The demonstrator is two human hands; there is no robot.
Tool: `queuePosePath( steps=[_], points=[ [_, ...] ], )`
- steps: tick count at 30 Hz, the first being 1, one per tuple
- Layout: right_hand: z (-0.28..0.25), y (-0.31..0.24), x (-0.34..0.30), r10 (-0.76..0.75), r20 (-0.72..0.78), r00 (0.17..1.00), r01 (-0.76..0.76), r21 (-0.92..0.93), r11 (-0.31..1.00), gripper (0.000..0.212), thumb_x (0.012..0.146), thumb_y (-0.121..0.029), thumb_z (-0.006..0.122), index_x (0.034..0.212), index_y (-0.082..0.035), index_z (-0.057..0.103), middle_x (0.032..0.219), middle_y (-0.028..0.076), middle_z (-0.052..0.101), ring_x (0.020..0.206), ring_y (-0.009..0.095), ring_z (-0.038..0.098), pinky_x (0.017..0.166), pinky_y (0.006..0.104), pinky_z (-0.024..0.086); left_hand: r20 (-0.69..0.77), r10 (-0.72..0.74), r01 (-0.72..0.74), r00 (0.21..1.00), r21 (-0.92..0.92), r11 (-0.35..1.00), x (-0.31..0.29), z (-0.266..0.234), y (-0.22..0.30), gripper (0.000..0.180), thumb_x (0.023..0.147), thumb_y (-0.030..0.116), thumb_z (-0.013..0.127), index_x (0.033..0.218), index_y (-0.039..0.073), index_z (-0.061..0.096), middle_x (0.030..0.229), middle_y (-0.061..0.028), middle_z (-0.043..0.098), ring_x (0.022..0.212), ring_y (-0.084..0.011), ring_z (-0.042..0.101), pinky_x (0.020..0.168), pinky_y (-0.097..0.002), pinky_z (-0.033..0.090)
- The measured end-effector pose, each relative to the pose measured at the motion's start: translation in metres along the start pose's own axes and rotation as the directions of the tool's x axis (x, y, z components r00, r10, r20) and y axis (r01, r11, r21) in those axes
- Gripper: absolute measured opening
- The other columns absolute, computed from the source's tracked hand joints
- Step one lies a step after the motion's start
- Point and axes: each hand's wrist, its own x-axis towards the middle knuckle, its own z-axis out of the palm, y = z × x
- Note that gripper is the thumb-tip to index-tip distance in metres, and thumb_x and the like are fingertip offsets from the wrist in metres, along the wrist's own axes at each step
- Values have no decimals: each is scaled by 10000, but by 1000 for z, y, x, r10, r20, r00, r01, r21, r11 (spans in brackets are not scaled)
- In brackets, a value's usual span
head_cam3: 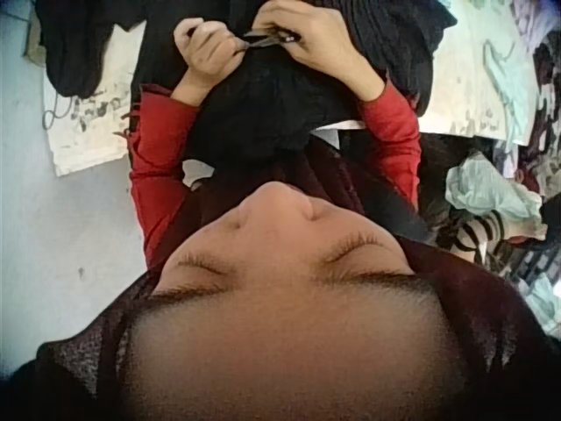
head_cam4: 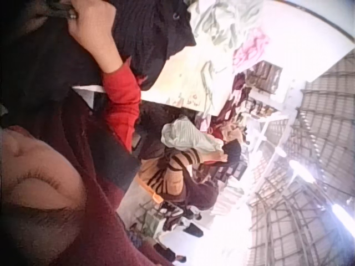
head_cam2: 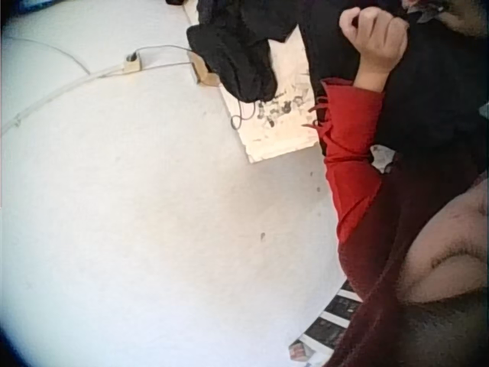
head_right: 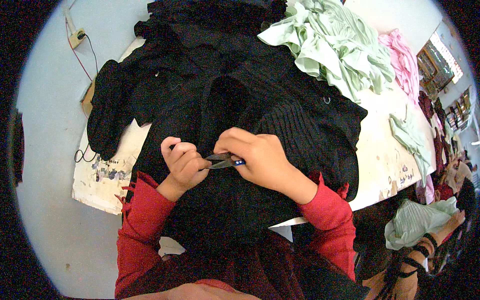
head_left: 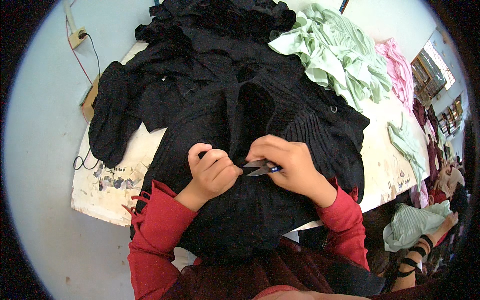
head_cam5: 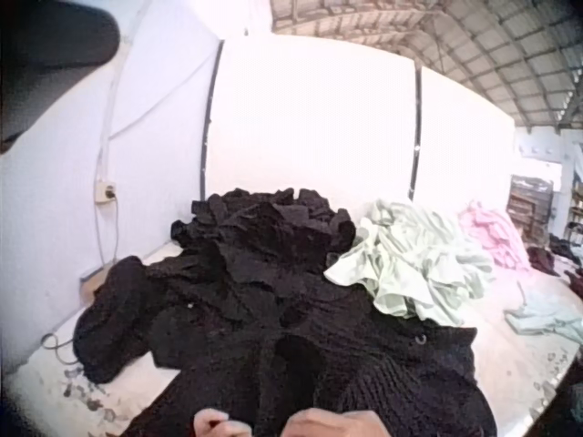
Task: The person uses a seam ripper to cut loose threads on a black garment laid on a table. The garment is repeatedly repositioned to access different areas while the person works methodically along seams and edges.
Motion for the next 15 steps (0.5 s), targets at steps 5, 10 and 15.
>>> queuePosePath(
  steps=[5, 10, 15],
  points=[
    [-41, 17, 7, 30, -469, 883, -8, 49, 999, 118, 751, 66, 593, 834, -18, 592, 839, 53, 604, 739, 159, 578, 638, 251, 458, -31, 21, -21, 999, 9, 1000, 1, -3, 1, 133, 666, 164, 666, 639, 217, 547, 645, 77, 476, 713, -110, 532, 863, -387, 354],
    [-71, 11, 3, 464, -340, 818, -343, 359, 868, 173, 813, -25, 621, 981, -1, 652, 955, -6, 644, 771, 52, 531, 664, 193, 416, -23, 24, -24, 999, 14, 1000, 0, -4, 1, 116, 669, 169, 663, 651, 219, 560, 643, 79, 476, 713, -108, 533, 860, -384, 356],
    [-34, 9, 9, -41, 121, 992, 11, 237, 971, 362, 652, 12, 650, 1005, -69, 653, 997, 63, 649, 871, 234, 639, 694, 344, 509, -28, 46, -46, 999, 19, 999, 1, -2, 1, 108, 681, 169, 661, 660, 217, 567, 645, 80, 477, 716, -108, 533, 858, -382, 356]
  ],
)
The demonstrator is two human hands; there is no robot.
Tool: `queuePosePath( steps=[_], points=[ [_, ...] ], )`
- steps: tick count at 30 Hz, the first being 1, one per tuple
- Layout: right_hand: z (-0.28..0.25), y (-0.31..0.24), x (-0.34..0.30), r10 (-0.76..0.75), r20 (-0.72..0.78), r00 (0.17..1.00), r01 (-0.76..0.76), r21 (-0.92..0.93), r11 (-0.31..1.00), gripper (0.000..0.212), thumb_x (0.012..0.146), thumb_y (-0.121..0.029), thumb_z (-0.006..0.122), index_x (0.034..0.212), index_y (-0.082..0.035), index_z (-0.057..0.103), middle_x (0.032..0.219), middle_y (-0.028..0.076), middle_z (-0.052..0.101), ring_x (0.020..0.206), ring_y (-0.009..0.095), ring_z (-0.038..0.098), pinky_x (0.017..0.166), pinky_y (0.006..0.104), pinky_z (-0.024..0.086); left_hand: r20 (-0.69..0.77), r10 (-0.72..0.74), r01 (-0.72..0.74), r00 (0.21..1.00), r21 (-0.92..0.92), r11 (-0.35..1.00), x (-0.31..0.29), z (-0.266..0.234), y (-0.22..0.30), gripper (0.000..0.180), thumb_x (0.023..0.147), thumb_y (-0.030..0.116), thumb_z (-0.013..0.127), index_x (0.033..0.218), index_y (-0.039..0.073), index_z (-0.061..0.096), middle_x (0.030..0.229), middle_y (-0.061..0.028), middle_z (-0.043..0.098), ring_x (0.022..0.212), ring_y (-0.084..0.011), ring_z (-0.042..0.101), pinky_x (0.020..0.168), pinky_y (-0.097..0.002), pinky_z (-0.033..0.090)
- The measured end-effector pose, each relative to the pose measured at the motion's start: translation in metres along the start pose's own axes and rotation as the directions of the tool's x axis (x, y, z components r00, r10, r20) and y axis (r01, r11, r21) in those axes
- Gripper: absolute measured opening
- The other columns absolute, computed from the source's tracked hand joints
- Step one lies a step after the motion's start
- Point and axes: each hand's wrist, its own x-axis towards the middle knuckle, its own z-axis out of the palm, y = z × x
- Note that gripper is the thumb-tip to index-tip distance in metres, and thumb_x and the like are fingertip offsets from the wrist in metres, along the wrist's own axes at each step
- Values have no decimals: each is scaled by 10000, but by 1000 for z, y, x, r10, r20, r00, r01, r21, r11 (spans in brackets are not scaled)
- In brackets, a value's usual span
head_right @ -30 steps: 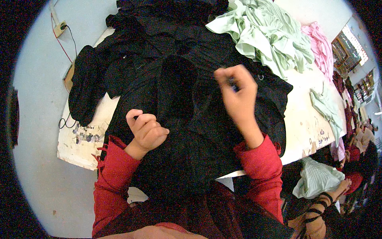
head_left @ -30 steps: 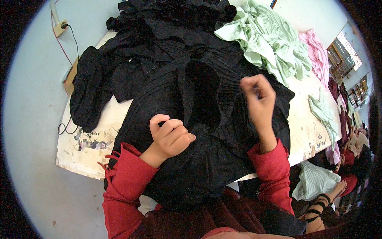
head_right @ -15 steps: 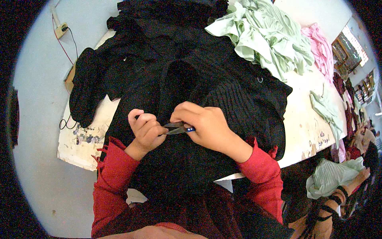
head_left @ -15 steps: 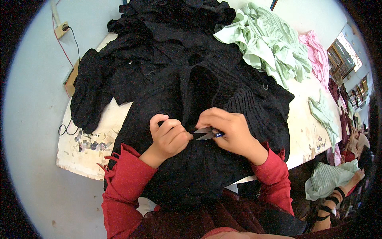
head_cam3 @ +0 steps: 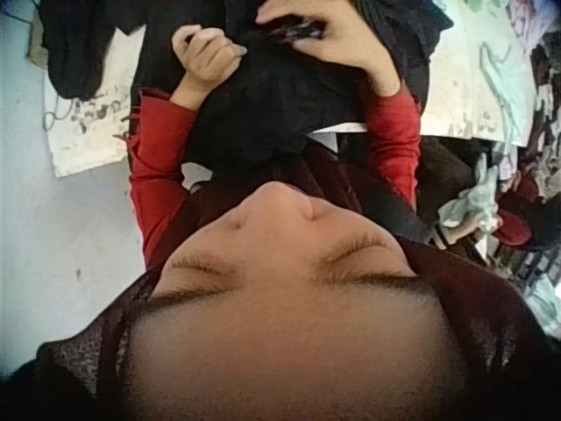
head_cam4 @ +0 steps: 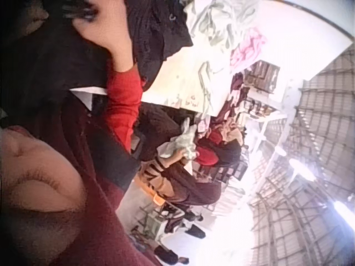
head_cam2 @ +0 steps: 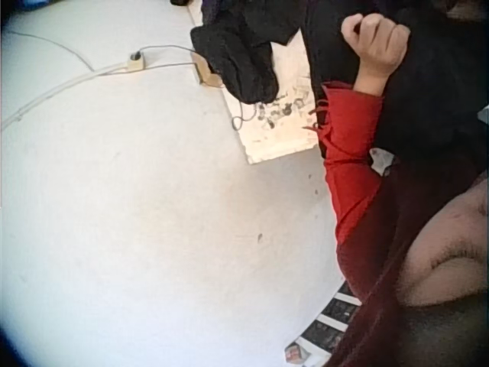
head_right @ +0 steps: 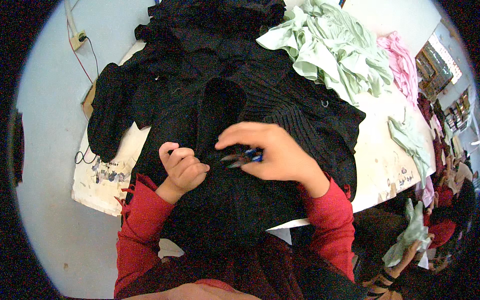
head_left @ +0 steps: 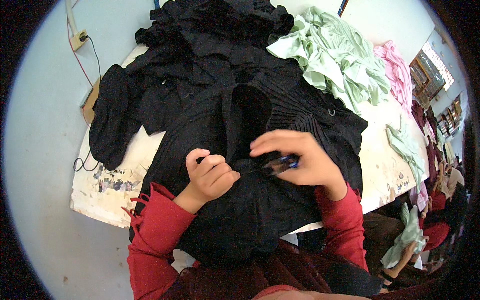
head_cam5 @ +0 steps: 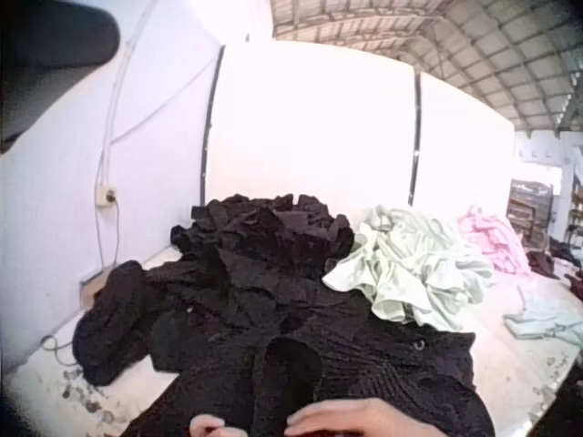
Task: The person uses a seam ripper to cut loose threads on a black garment laid on a table. The garment is repeatedly repositioned to access different areas while the person works methodically along seams and edges.
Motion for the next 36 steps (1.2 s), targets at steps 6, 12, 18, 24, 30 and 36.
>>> queuePosePath(
  steps=[6, 12, 18, 24, 30, 36],
  points=[
    [16, 26, -10, -38, -403, 914, -108, -334, 936, 224, 600, 22, 654, 786, -72, 572, 763, 74, 571, 689, 283, 600, 565, 332, 469, 7, 30, -30, 1000, 58, 998, -1, 0, -1, 147, 665, 143, 682, 674, 228, 563, 667, 87, 475, 747, -108, 522, 875, -393, 344],
    [48, 57, -40, -254, -604, 756, -48, -438, 897, 204, 541, 37, 629, 652, -60, 489, 610, 83, 475, 505, 238, 501, 450, 307, 373, 0, 146, -146, 989, 46, 988, -4, 5, 6, 274, 599, 107, 724, 636, 248, 492, 672, 88, 434, 755, -120, 504, 895, -424, 322],
    [55, 68, -41, -304, -634, 711, -23, -453, 891, 202, 541, 39, 611, 648, -50, 464, 626, 93, 483, 515, 239, 508, 459, 303, 387, -25, 148, -147, 989, 34, 989, -1, 5, 8, 263, 601, 124, 720, 628, 253, 492, 651, 96, 439, 760, -114, 512, 899, -415, 321],
    [38, 70, -34, -182, -581, 793, -9, -310, 951, 279, 525, -7, 687, 750, -48, 527, 848, 115, 582, 770, 256, 603, 620, 288, 460, 8, 126, -126, 992, 40, 991, -4, 4, 4, 194, 626, 142, 698, 642, 239, 531, 646, 88, 449, 751, -116, 515, 897, -420, 322],
    [8, 70, -50, 284, -528, 800, -144, 291, 946, 390, 690, -3, 670, 1065, -73, 586, 1193, 43, 548, 823, 22, 518, 579, 162, 381, 22, 123, -123, 992, 28, 992, -7, 6, 2, 140, 650, 148, 683, 666, 220, 564, 650, 84, 467, 754, -121, 515, 885, -429, 327],
    [6, 60, -40, 285, -571, 770, -190, 222, 956, 202, 809, 27, 650, 1008, -7, 637, 1105, 69, 590, 875, 61, 558, 630, 160, 405, 45, 125, -126, 991, 25, 992, -6, 6, 3, 136, 646, 145, 686, 670, 215, 572, 649, 83, 469, 762, -120, 513, 879, -429, 331]
  ],
)
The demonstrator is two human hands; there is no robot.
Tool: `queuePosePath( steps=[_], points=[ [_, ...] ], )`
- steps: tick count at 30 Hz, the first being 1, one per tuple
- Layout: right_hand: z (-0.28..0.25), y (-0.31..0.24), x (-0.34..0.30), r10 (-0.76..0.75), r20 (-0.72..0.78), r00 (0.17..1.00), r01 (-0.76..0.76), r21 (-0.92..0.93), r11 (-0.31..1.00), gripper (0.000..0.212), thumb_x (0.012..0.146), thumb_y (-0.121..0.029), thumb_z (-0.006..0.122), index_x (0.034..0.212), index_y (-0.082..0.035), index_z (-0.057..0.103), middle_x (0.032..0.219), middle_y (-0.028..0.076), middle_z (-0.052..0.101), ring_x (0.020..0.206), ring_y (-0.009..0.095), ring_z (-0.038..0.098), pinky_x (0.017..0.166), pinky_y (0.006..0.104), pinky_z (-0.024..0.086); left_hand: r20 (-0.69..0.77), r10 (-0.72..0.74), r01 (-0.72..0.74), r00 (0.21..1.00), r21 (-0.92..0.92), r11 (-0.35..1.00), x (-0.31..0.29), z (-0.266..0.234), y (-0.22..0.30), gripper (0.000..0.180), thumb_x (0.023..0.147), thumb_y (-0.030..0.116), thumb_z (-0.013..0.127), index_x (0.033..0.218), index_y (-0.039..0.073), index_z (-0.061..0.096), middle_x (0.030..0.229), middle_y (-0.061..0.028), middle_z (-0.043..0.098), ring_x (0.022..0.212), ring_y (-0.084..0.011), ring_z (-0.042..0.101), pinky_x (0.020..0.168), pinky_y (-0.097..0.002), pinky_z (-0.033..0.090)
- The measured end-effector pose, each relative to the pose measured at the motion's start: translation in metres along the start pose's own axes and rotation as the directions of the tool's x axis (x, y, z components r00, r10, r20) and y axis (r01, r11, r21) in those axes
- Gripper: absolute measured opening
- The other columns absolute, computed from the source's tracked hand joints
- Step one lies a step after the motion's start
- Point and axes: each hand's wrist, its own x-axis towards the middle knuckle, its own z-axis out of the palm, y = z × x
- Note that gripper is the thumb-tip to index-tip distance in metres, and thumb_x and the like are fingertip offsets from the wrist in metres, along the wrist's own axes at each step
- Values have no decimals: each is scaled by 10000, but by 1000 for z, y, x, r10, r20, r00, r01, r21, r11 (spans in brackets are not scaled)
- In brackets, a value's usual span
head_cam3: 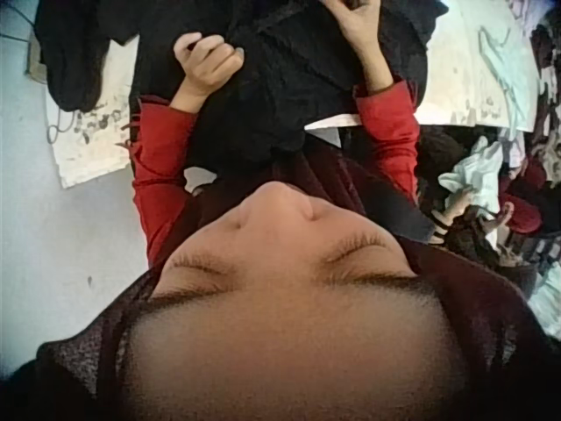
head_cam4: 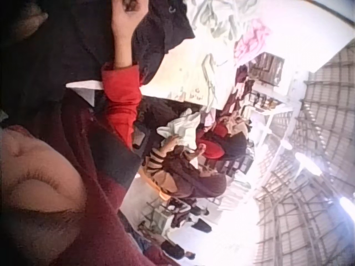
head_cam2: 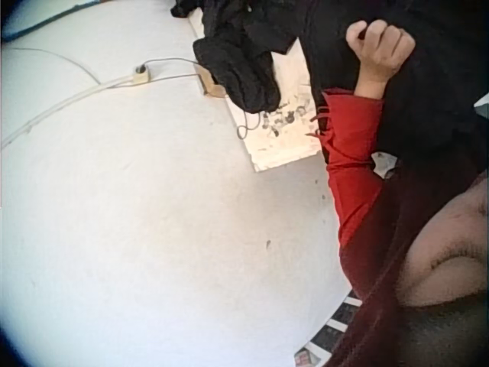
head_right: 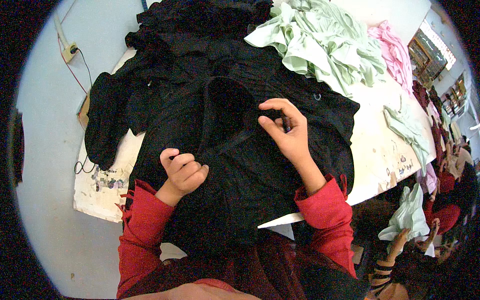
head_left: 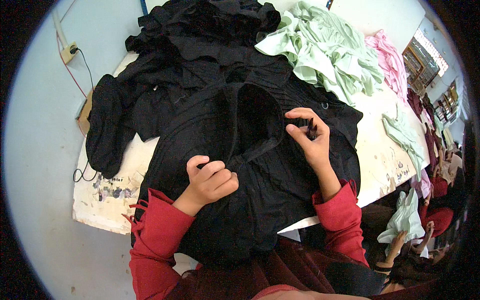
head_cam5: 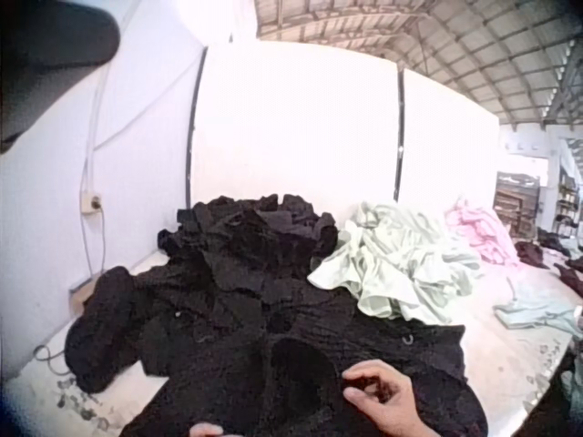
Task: The person uses a seam ripper to cut loose threads on a black garment laid on a table. The garment is repeatedly repositioned to access different areas while the person works methodically along seams and edges.
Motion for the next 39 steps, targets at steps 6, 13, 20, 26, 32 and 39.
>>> queuePosePath(
  steps=[6, 13, 20, 26, 32, 39],
  points=[
    [28, -38, 18, -125, 215, 969, 150, -101, 984, 175, 772, -19, 701, 941, -63, 686, 947, -9, 630, 666, 14, 470, 554, 174, 321, 19, -9, 10, 1000, -27, 1000, -1, -2, 0, 136, 633, 140, 690, 675, 202, 577, 657, 75, 474, 762, -132, 515, 881, -434, 336],
    [51, -45, 30, -86, 215, 973, 120, -150, 981, 167, 779, -97, 720, 936, -54, 689, 869, -6, 657, 676, 37, 504, 574, 201, 366, 51, -433, 378, 900, -587, 716, 17, -6, -3, 248, 651, 58, 644, 876, 42, 540, 753, -76, 516, 690, -216, 540, 678, -344, 475],
    [55, -37, 24, 72, 306, 949, -37, -119, 992, 207, 783, -139, 727, 948, -24, 678, 891, 67, 688, 791, 123, 627, 702, 259, 470, 493, -797, 899, 348, -415, 135, 23, 4, -1, 542, 775, 50, 740, 1209, -20, 422, 1148, -110, 531, 895, -137, 574, 735, -271, 523],
    [53, -28, 24, -85, 194, 977, 119, -170, 978, 252, 779, -180, 726, 996, -59, 679, 854, 34, 673, 741, 131, 613, 660, 261, 465, 690, -679, 696, 249, -615, -370, 10, 7, -17, 377, 862, 54, 637, 1214, -40, 538, 1157, -109, 613, 1027, -138, 586, 907, -274, 454],
    [39, -57, 22, -131, 291, 948, 234, -356, 905, 325, 753, -262, 733, 1037, -114, 683, 835, 73, 658, 726, 234, 652, 608, 307, 506, 740, -595, 521, 315, -658, -543, 23, -8, -12, 283, 916, 82, 552, 1182, -6, 586, 1118, -78, 645, 1005, -126, 602, 900, -266, 451],
    [55, -51, 15, -369, 259, 893, 444, -360, 821, 206, 758, -237, 719, 927, -124, 688, 813, 69, 691, 661, 246, 666, 572, 322, 515, 764, -557, 464, 325, -642, -611, 26, -10, -6, 266, 937, 106, 526, 1174, 13, 603, 1104, -56, 651, 994, -117, 602, 905, -262, 442]
  ],
)
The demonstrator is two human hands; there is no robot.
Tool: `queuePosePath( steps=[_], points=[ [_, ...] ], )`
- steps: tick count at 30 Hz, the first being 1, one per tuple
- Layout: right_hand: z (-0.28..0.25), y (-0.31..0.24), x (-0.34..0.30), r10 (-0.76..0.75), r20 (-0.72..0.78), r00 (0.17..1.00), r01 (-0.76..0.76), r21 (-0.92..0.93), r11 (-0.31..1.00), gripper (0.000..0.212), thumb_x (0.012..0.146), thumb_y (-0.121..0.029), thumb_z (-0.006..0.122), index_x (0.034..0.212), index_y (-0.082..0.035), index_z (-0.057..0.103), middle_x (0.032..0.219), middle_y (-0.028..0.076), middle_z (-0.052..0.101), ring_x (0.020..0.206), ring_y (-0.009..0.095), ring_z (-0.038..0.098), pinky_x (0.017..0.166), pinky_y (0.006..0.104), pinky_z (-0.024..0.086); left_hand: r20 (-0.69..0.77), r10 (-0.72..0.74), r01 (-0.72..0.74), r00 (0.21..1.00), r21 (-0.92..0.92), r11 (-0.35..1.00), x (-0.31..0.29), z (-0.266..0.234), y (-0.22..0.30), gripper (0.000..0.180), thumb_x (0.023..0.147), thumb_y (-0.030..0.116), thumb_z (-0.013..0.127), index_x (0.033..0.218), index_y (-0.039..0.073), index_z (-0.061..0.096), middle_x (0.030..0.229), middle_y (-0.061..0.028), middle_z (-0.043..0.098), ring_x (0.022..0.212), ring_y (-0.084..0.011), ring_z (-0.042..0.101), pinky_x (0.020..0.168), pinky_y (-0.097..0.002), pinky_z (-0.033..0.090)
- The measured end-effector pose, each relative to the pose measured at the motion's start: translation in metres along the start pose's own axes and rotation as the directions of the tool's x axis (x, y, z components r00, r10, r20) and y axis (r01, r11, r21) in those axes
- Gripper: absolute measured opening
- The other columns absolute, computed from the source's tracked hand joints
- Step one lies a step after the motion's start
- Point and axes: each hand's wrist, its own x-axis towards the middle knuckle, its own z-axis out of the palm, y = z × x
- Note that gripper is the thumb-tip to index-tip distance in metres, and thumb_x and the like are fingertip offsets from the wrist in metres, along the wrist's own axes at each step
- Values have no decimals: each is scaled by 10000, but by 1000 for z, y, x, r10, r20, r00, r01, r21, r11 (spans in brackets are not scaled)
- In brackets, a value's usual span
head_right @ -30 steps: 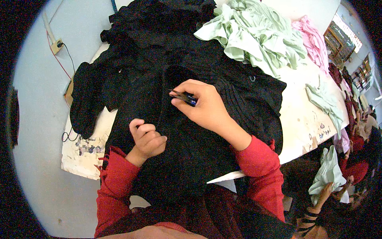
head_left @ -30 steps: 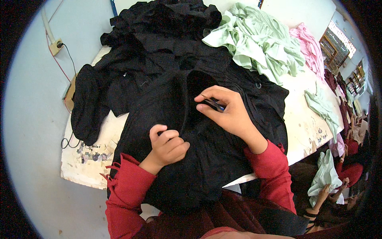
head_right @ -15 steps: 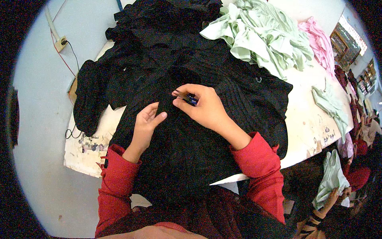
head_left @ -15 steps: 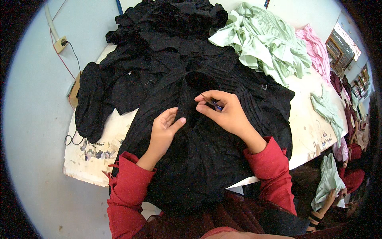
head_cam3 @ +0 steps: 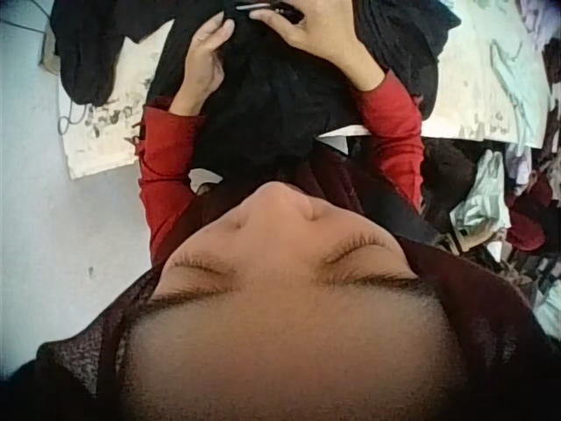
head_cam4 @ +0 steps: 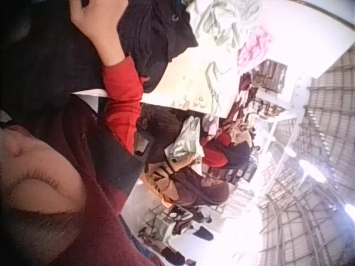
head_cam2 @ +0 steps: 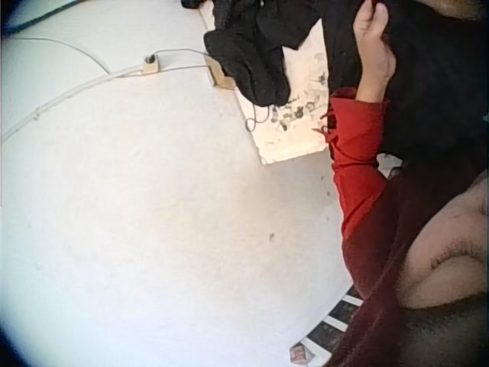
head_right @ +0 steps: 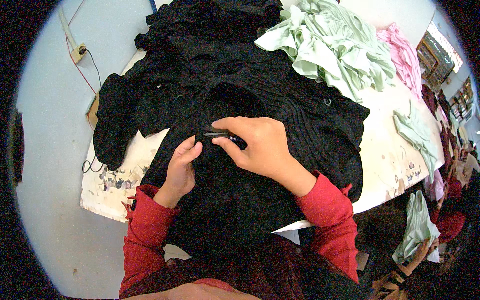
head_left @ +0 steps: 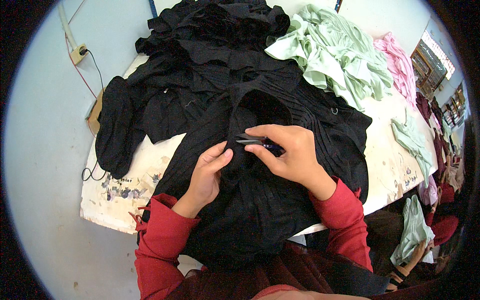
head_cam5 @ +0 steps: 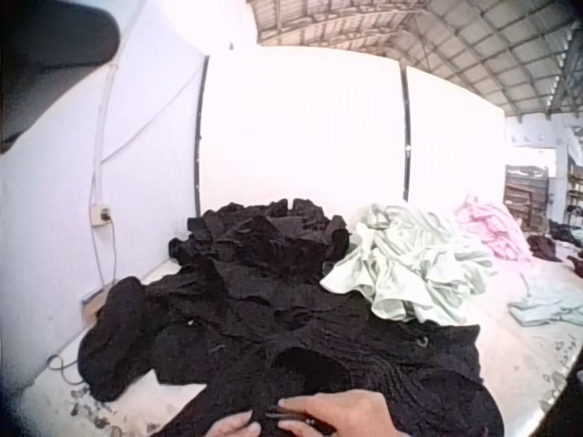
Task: The person uses a seam ripper to cut loose threads on a black garment laid on a table. The garment is repeatedly repositioned to access different areas while the person works methodically along seams and edges.
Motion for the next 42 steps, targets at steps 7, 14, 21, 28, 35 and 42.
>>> queuePosePath(
  steps=[7, 14, 21, 28, 35, 42],
  points=[
    [2, 1, 0, -69, -4, 998, 69, -48, 996, 194, 752, -229, 718, 914, -127, 688, 806, 55, 692, 660, 235, 664, 566, 324, 513, -1, -12, 12, 1000, 21, 1000, -1, 0, -1, 268, 942, 107, 515, 1177, 13, 603, 1120, -57, 643, 1023, -119, 587, 922, -267, 429],
    [-1, -1, 2, -70, 19, 997, 71, -46, 996, 181, 720, -164, 760, 876, -86, 711, 796, 82, 699, 641, 232, 669, 558, 290, 502, 5, -3, 3, 1000, 29, 1000, -1, -2, -3, 275, 940, 105, 518, 1186, 11, 598, 1129, -61, 639, 1037, -122, 581, 934, -270, 421],
    [2, 4, 0, -21, -18, 1000, 21, 2, 1000, 164, 755, -231, 728, 877, -126, 704, 785, 62, 698, 657, 232, 674, 590, 314, 524, -1, -27, 27, 1000, 3, 1000, -2, -2, -2, 269, 938, 105, 523, 1178, 10, 600, 1121, -61, 645, 1013, -122, 595, 914, -265, 435],
    [-1, 2, 3, -14, -47, 999, 20, 137, 990, 334, 647, -139, 755, 970, -123, 671, 895, 36, 638, 731, 227, 656, 619, 296, 519, 43, 0, 1, 999, -38, 999, -1, -3, -4, 256, 946, 118, 512, 1161, 15, 607, 1098, -57, 651, 998, -122, 600, 899, -261, 439],
    [23, 1, -11, -109, -32, 994, 105, -93, 990, 325, 603, -47, 684, 917, -131, 666, 859, -6, 602, 624, 191, 617, 531, 292, 488, 32, 87, -90, 996, 139, 986, -3, 2, -3, 220, 963, 159, 504, 1074, 21, 635, 1036, -27, 640, 979, -96, 571, 902, -257, 401],
    [19, 0, -4, 40, 107, 993, -81, 414, 906, 244, 634, 48, 632, 855, -55, 615, 853, 34, 599, 677, 203, 610, 603, 285, 481, -19, 30, -30, 999, 10, 999, 2, -11, -9, 189, 964, 167, 509, 1043, 42, 627, 1004, -8, 638, 958, -93, 572, 884, -254, 407]
  ],
)
